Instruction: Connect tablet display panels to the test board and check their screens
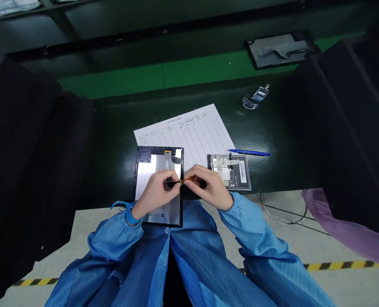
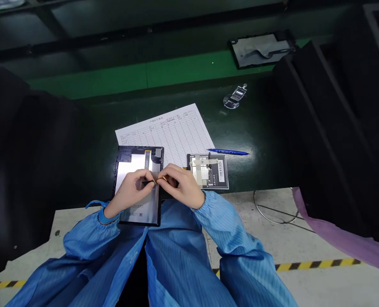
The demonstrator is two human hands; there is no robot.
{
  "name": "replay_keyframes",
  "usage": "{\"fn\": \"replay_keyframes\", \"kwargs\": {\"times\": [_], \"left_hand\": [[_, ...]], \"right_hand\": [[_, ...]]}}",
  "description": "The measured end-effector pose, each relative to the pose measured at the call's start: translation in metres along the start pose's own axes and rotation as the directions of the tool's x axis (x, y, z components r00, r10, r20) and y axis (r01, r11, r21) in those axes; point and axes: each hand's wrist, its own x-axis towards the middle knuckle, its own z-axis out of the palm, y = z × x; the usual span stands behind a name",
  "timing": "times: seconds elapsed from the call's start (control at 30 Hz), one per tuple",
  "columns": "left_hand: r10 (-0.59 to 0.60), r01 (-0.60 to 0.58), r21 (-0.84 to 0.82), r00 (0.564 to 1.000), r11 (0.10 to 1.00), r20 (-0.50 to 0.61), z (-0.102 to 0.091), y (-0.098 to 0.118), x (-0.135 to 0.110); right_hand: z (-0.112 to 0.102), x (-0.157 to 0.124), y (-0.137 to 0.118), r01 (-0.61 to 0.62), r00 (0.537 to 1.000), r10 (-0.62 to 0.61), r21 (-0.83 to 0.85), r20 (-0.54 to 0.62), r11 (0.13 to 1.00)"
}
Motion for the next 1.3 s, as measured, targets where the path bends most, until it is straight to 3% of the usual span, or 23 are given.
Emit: {"fn": "replay_keyframes", "kwargs": {"times": [0.07, 0.13, 0.23, 0.27, 0.33, 0.43, 0.5, 0.53, 0.6, 0.63, 0.7, 0.73, 0.8, 0.83, 0.9, 0.97, 1.07, 1.17, 1.3], "left_hand": [[-0.021, 0.021, -0.022, 1.000, 1.000, 0.008, 0.001, -0.001, 0.000], [-0.037, 0.036, -0.011, 0.997, 0.999, -0.063, -0.004, -0.001, -0.004], [0.074, -0.060, 0.075, 0.978, 0.995, -0.193, -0.019, -0.002, -0.020], [0.145, -0.125, 0.133, 0.976, 0.983, -0.161, -0.025, -0.004, -0.029], [0.243, -0.247, 0.278, 0.969, 0.928, 0.052, -0.034, -0.009, -0.049], [0.139, -0.312, 0.528, 0.930, 0.790, 0.341, -0.033, -0.022, -0.080], [0.087, -0.343, 0.649, 0.915, 0.679, 0.393, -0.029, -0.030, -0.095], [0.117, -0.373, 0.685, 0.913, 0.626, 0.390, -0.027, -0.033, -0.101], [0.284, -0.457, 0.719, 0.889, 0.524, 0.358, -0.028, -0.038, -0.109], [0.389, -0.500, 0.724, 0.858, 0.475, 0.337, -0.031, -0.039, -0.111], [0.553, -0.555, 0.730, 0.781, 0.399, 0.291, -0.043, -0.039, -0.112], [0.603, -0.558, 0.739, 0.754, 0.377, 0.261, -0.051, -0.038, -0.111], [0.654, -0.493, 0.787, 0.741, 0.372, 0.154, -0.068, -0.038, -0.105], [0.672, -0.427, 0.816, 0.738, 0.390, 0.065, -0.075, -0.038, -0.101], [0.676, -0.259, 0.844, 0.720, 0.469, -0.155, -0.088, -0.042, -0.093], [0.619, -0.107, 0.801, 0.697, 0.590, -0.363, -0.094, -0.050, -0.089], [0.470, 0.019, 0.667, 0.695, 0.745, -0.544, -0.089, -0.072, -0.094], [0.335, 0.105, 0.563, 0.709, 0.820, -0.620, -0.075, -0.096, -0.102], [0.295, 0.182, 0.567, 0.706, 0.803, -0.644, -0.061, -0.116, -0.104]], "right_hand": [[0.001, 0.000, -0.002, -0.005, 1.000, 0.005, -0.004, 0.001, 1.000], [-0.001, 0.001, -0.004, -0.022, 1.000, 0.022, -0.009, -0.015, 1.000], [-0.013, 0.010, -0.006, -0.075, 0.996, 0.072, -0.057, -0.053, 0.996], [-0.018, 0.016, -0.004, -0.098, 0.994, 0.093, -0.090, -0.058, 0.991], [-0.026, 0.031, 0.002, -0.137, 0.990, 0.132, -0.189, -0.040, 0.972], [-0.028, 0.058, 0.016, -0.138, 0.988, 0.155, -0.377, 0.016, 0.916], [-0.024, 0.075, 0.023, -0.114, 0.981, 0.173, -0.468, 0.084, 0.876], [-0.022, 0.082, 0.024, -0.115, 0.974, 0.195, -0.493, 0.115, 0.863], [-0.018, 0.095, 0.025, -0.130, 0.958, 0.243, -0.525, 0.153, 0.841], [-0.017, 0.100, 0.024, -0.133, 0.948, 0.263, -0.530, 0.178, 0.838], [-0.019, 0.110, 0.020, -0.161, 0.904, 0.308, -0.433, 0.296, 0.887], [-0.021, 0.116, 0.018, -0.211, 0.860, 0.333, -0.324, 0.387, 0.922], [-0.028, 0.129, 0.012, -0.382, 0.768, 0.347, -0.049, 0.538, 0.923], [-0.033, 0.139, 0.008, -0.454, 0.758, 0.343, 0.071, 0.554, 0.888], [-0.047, 0.164, 0.002, -0.484, 0.823, 0.363, 0.204, 0.437, 0.851], [-0.061, 0.200, -0.002, -0.428, 0.900, 0.393, 0.209, 0.190, 0.879], [-0.065, 0.269, 0.000, -0.369, 0.911, 0.382, 0.107, -0.155, 0.923], [-0.038, 0.335, 0.011, -0.357, 0.891, 0.357, 0.052, -0.281, 0.933], [0.019, 0.384, 0.029, -0.396, 0.890, 0.382, -0.006, -0.250, 0.918]]}}
